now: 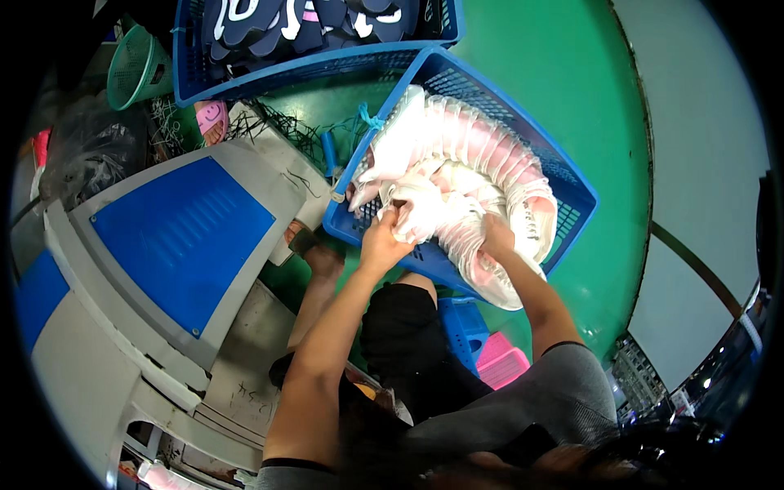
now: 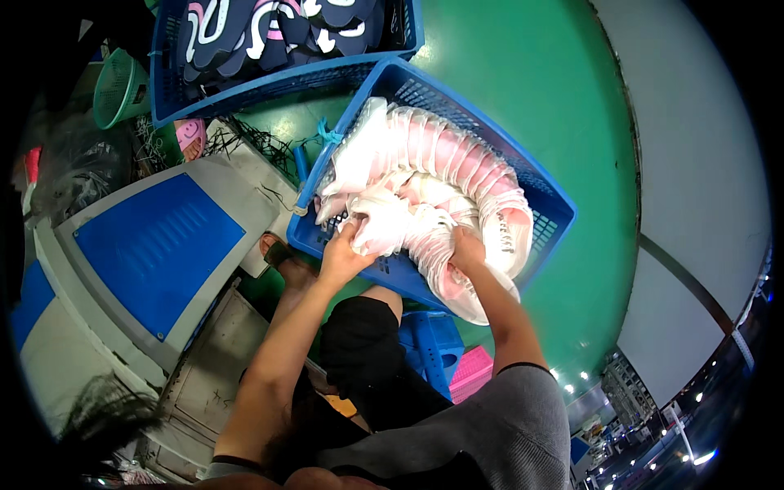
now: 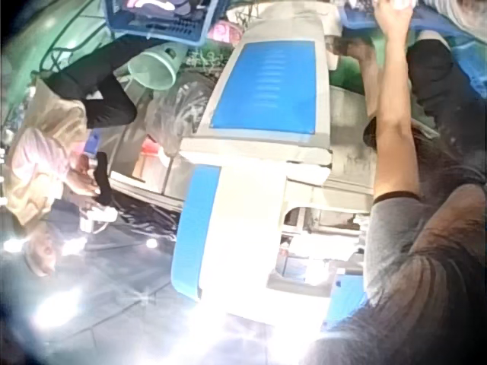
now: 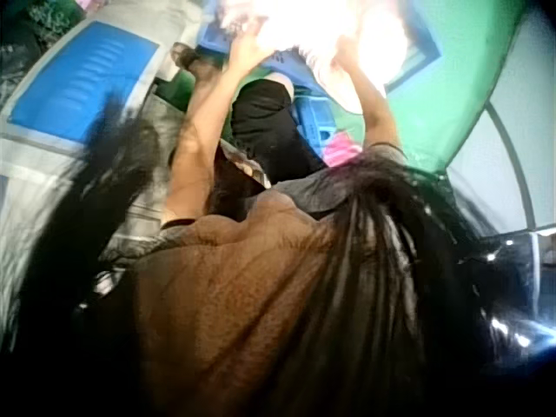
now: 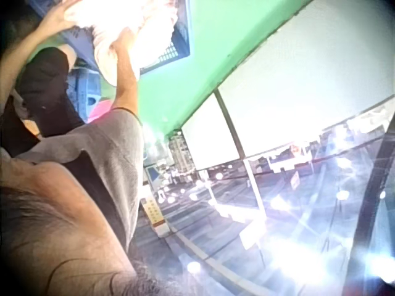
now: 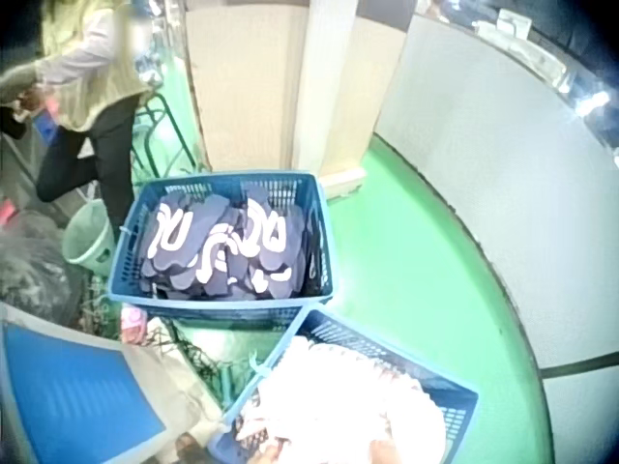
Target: The person picks up shoe tongues from a bin and uses a machine to attach them to shoe uppers.
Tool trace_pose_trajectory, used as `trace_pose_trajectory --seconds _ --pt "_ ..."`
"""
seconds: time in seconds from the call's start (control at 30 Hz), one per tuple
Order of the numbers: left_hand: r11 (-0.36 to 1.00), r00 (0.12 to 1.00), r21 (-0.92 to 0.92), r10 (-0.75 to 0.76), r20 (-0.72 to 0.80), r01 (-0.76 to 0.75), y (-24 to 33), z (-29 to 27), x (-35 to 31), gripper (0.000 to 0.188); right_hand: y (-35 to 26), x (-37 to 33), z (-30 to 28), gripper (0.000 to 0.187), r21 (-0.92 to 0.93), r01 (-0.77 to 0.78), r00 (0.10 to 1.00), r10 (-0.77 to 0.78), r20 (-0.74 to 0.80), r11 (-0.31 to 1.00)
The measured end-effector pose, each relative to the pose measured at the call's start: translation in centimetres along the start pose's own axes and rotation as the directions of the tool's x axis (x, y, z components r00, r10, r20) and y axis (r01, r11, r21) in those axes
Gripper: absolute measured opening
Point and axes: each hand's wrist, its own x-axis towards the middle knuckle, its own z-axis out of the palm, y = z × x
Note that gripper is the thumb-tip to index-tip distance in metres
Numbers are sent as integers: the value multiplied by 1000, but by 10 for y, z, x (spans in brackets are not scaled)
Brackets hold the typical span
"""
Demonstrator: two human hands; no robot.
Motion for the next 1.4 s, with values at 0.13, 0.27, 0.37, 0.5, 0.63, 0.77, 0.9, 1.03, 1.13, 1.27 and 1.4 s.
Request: trace_pose_trajectory --seconds 0.13,0.27,0.37,0.5,0.63,0.77,0.9,1.03,1.13,1.27,1.4 --pt "900 999 -434 23 -40 -39 -28 24 -20 54 3 -27 -19 67 14 115 978 -111 -178 993" --pt "564 999 -825 -34 39 51 12 8 -50 54 18 -64 -47 63 114 228 928 -181 -325 967" --pt "908 908 -9 419 -10 -419 136 -64 -90 51 25 -107 -71 59 227 215 896 -100 -433 950" --pt "794 801 178 597 -47 -582 224 -75 -161 44 31 -166 -107 57 266 256 798 -48 -601 929" --pt "759 808 346 589 -2 -552 311 -111 -266 36 29 -228 -169 56 265 494 642 -142 -754 828" --pt "660 752 563 652 -99 -497 403 -132 -416 33 30 -307 -230 59 203 734 458 -252 -852 648" --pt "467 607 748 787 -109 -471 455 -131 -530 64 35 -386 -276 54 208 894 361 -361 -860 398" --pt "343 438 637 899 -8 -691 466 -131 -584 101 29 -435 -283 55 194 958 280 -557 -782 210" --pt "340 390 580 920 -40 -741 481 -151 -591 108 32 -468 -270 53 397 916 335 -639 -693 50" --pt "528 354 309 806 -474 -791 437 -144 -562 75 24 -511 -249 43 665 747 466 -715 -521 2" --pt "562 749 -518 334 -572 -645 290 -132 -477 60 19 -518 -221 39 796 564 620 -749 -231 221"
